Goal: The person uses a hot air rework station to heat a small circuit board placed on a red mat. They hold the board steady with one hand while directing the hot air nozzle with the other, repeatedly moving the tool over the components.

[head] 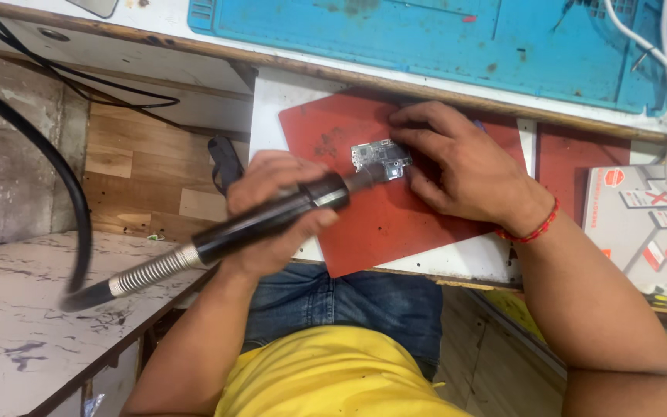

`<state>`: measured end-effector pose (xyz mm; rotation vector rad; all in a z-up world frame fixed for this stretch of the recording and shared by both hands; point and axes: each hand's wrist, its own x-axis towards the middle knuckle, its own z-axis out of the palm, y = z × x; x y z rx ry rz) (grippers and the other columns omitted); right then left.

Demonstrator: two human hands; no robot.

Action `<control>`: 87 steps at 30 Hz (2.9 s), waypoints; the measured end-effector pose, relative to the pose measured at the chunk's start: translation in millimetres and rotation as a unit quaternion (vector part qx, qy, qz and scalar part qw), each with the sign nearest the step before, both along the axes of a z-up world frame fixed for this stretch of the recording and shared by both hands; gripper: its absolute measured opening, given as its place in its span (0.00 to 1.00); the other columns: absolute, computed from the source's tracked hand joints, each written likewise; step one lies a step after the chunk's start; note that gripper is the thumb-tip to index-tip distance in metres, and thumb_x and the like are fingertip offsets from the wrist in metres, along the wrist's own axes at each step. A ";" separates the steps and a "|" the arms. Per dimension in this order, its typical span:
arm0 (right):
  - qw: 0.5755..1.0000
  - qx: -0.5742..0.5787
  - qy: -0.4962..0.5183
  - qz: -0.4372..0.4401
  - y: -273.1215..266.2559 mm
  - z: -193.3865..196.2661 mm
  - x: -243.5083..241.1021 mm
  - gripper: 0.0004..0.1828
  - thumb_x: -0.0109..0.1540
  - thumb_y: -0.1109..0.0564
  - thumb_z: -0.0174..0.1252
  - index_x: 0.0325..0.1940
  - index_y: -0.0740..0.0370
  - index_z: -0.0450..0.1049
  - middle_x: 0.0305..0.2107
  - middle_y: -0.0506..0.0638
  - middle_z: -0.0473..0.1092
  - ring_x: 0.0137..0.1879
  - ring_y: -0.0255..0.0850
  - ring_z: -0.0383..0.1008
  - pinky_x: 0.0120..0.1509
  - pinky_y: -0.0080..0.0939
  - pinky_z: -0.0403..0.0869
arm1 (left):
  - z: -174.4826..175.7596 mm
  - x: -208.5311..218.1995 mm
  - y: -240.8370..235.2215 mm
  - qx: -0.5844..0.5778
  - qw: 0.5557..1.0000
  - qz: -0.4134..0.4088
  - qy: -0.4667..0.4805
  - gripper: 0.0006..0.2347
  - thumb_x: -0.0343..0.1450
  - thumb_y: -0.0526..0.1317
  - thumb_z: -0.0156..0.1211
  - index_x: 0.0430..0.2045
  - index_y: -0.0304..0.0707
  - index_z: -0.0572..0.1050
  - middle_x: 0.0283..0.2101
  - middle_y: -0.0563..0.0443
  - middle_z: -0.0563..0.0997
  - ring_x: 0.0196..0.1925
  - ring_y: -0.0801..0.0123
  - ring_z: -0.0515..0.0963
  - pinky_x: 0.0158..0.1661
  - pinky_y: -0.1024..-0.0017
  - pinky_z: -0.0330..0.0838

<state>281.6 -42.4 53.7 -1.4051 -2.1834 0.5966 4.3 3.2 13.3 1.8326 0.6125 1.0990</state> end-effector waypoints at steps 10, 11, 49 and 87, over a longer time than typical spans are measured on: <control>1.000 -0.003 -0.002 0.004 -0.9 -1.3 3.6 0.24 0.57 0.64 0.62 0.58 0.72 0.72 0.59 0.60 0.67 0.64 0.56 0.69 0.68 0.47 0.71 | -2.2 -4.2 -4.6 0.027 0.998 0.042 0.037 0.15 0.72 0.49 0.70 0.44 0.39 0.78 0.43 0.49 0.83 0.51 0.66 0.78 0.56 0.70 0.72; 1.000 -0.008 -0.006 -0.003 0.2 -0.3 3.8 0.24 0.58 0.63 0.62 0.57 0.72 0.72 0.58 0.60 0.67 0.64 0.55 0.70 0.67 0.47 0.71 | -2.4 -3.6 -3.9 -0.003 0.997 0.069 0.029 0.14 0.73 0.49 0.69 0.44 0.39 0.78 0.42 0.51 0.84 0.49 0.68 0.79 0.56 0.70 0.72; 1.000 -0.011 0.000 -0.012 -3.4 5.2 -0.8 0.20 0.56 0.63 0.62 0.52 0.71 0.75 0.56 0.60 0.68 0.60 0.55 0.72 0.63 0.47 0.73 | 14.1 -3.5 -6.3 0.022 0.995 0.076 0.059 0.16 0.69 0.45 0.73 0.45 0.36 0.79 0.46 0.48 0.84 0.50 0.61 0.81 0.55 0.66 0.75; 1.000 0.007 0.003 0.008 -5.2 0.8 1.4 0.21 0.57 0.63 0.63 0.54 0.71 0.74 0.58 0.60 0.67 0.64 0.56 0.70 0.67 0.47 0.72 | 7.3 -2.4 -5.4 0.004 0.995 0.071 0.073 0.15 0.71 0.47 0.72 0.44 0.37 0.79 0.45 0.49 0.84 0.48 0.68 0.80 0.53 0.69 0.74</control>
